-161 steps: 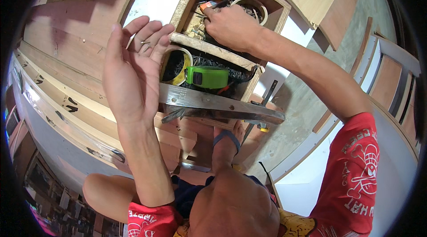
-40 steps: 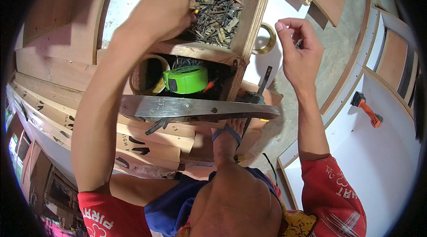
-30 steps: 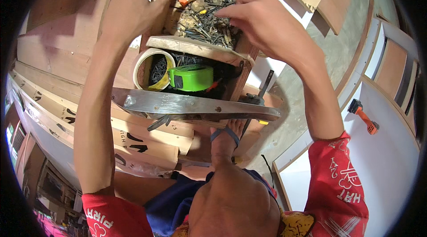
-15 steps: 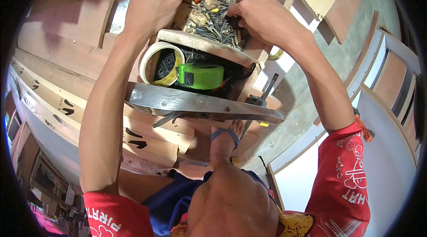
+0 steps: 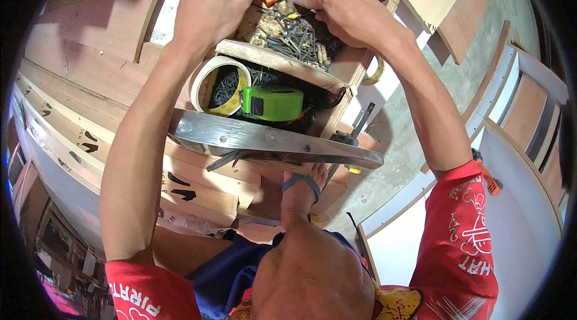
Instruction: The person assembles a wooden cabinet by inserting a metal drawer slide into a pre-drilled slot, then uses a cordless drill to drive screws into the slide to secure it. The person also retrieves screws from a storage box and applies red tape to the edge of a wooden panel.
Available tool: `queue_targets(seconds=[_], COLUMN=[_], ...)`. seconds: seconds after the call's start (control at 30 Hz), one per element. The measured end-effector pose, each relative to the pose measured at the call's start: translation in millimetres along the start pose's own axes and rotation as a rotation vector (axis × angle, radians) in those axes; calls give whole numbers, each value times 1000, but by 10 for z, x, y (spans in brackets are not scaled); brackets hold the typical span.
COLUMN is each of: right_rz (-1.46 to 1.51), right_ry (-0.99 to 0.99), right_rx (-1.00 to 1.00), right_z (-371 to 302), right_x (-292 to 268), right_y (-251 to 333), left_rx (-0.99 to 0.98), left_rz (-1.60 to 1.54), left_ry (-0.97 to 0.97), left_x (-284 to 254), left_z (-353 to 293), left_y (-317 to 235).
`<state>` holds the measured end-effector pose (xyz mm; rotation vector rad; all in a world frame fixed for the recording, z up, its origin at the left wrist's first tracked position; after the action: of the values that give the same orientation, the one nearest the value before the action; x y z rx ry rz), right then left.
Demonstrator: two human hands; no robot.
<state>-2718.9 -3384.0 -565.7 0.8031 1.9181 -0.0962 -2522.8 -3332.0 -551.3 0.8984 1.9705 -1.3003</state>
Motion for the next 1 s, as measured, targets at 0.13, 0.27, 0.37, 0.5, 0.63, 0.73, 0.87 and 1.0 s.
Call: queue_targets(seconds=[0.13, 0.27, 0.37, 0.5, 0.63, 0.73, 0.87, 1.0], right_rz=[118, 139, 124, 54, -29, -46, 53, 412], right_ry=[-101, -21, -83, -106, -77, -78, -129, -223], right_rx=[-96, -66, -96, -15, 25, 23, 29, 9], right_z=[2, 49, 35, 103, 141, 131, 109, -60], right_x=[-61, -19, -21, -13, -27, -39, -3, -197], right_y=[3, 0, 30, 101, 243, 308, 146, 15], left_rx=[19, 7, -9, -5, -12, -19, -16, -23], left_rz=[0, 17, 11, -29, -29, -26, -20, -3], left_ry=[-36, -22, 3, -10, -15, -31, -38, -32], left_x=[14, -5, -13, 4, -6, -20, -21, -20], left_z=[-2, 2, -4, 6, -8, -4, -3, -8], left_y=[17, 10, 2, 31, 4, 36, 18, 27])
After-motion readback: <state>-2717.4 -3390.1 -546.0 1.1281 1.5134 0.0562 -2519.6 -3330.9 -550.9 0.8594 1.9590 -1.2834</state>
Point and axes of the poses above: each hand's wrist, its own z-axis towards the middle knuckle, its own x-axis out of the palm, y = z × x, the point moved 7 cm from there along z, towards the middle knuckle, and after that the axes turned 12 degrees about y, right-handed, at the moved point
